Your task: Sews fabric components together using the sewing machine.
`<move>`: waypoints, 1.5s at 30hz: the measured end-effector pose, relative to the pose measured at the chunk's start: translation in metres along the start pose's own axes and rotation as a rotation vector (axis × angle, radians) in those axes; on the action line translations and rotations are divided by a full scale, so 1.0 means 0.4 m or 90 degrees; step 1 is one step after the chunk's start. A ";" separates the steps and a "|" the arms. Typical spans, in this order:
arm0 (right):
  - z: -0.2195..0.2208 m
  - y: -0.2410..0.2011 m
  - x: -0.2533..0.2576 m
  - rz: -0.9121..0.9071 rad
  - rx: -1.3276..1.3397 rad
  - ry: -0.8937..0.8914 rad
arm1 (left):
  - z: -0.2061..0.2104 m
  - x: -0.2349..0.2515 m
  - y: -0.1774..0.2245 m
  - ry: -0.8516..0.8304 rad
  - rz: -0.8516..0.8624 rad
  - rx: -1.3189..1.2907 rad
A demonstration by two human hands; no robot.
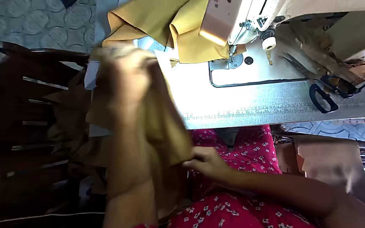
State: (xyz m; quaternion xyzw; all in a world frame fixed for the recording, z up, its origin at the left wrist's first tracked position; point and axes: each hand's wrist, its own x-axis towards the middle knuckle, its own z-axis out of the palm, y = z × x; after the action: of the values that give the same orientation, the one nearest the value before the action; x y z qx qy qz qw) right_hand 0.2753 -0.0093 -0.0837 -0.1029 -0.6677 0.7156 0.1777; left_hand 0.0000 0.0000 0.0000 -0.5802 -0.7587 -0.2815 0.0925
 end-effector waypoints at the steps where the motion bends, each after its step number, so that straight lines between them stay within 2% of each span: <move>1: -0.059 0.014 -0.037 0.007 -0.069 0.015 | 0.085 0.027 0.009 -0.023 0.061 -0.058; 3: -0.184 -0.002 -0.092 -0.007 -0.232 0.000 | 0.211 0.073 0.037 -0.114 0.127 -0.146; 5: -0.304 -0.041 -0.113 -0.044 -0.377 0.017 | 0.269 0.091 0.064 -0.188 0.132 -0.191; 9: -0.477 -0.085 -0.015 -0.052 -0.588 0.182 | 0.281 0.094 0.076 -0.209 0.111 -0.220; 12: -0.533 -0.053 0.118 -0.052 -0.556 0.215 | 0.278 0.096 0.077 -0.201 0.111 -0.218; 16: -0.524 -0.038 0.229 -0.052 -0.433 0.192 | 0.278 0.103 0.079 -0.208 0.103 -0.216; 19: -0.510 -0.039 0.250 -0.030 -0.367 0.237 | 0.278 0.113 0.077 -0.230 0.079 -0.222; 25: -0.510 -0.043 0.253 0.001 -0.374 0.254 | 0.257 0.138 0.055 -0.279 -0.073 -0.271; 31: -0.504 -0.060 0.263 0.045 -0.422 0.257 | 0.256 0.164 0.071 -0.340 -0.105 -0.198; 34: -0.507 -0.060 0.269 0.060 -0.516 0.238 | 0.257 0.163 0.101 -0.341 -0.056 -0.095; 38: -0.501 -0.060 0.261 0.012 -0.678 0.175 | 0.288 0.108 0.163 -0.195 0.149 0.015; 39: -0.499 -0.062 0.259 0.002 -0.700 0.171 | 0.296 0.090 0.185 -0.179 0.167 0.023; 40: -0.499 -0.060 0.257 -0.012 -0.716 0.170 | 0.297 0.068 0.212 -0.182 0.150 0.033; 42: -0.500 -0.054 0.254 -0.042 -0.746 0.168 | 0.294 0.027 0.265 -0.224 0.033 0.046; 45: -0.508 -0.047 0.254 -0.066 -0.785 0.167 | 0.294 -0.005 0.290 -0.293 -0.101 -0.023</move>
State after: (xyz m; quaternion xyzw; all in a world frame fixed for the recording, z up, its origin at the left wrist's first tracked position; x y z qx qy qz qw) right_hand 0.2625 0.2183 -0.0737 -0.2408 -0.9341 0.1710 0.2004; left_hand 0.1308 0.0807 -0.0610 -0.5694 -0.7977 -0.1615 -0.1154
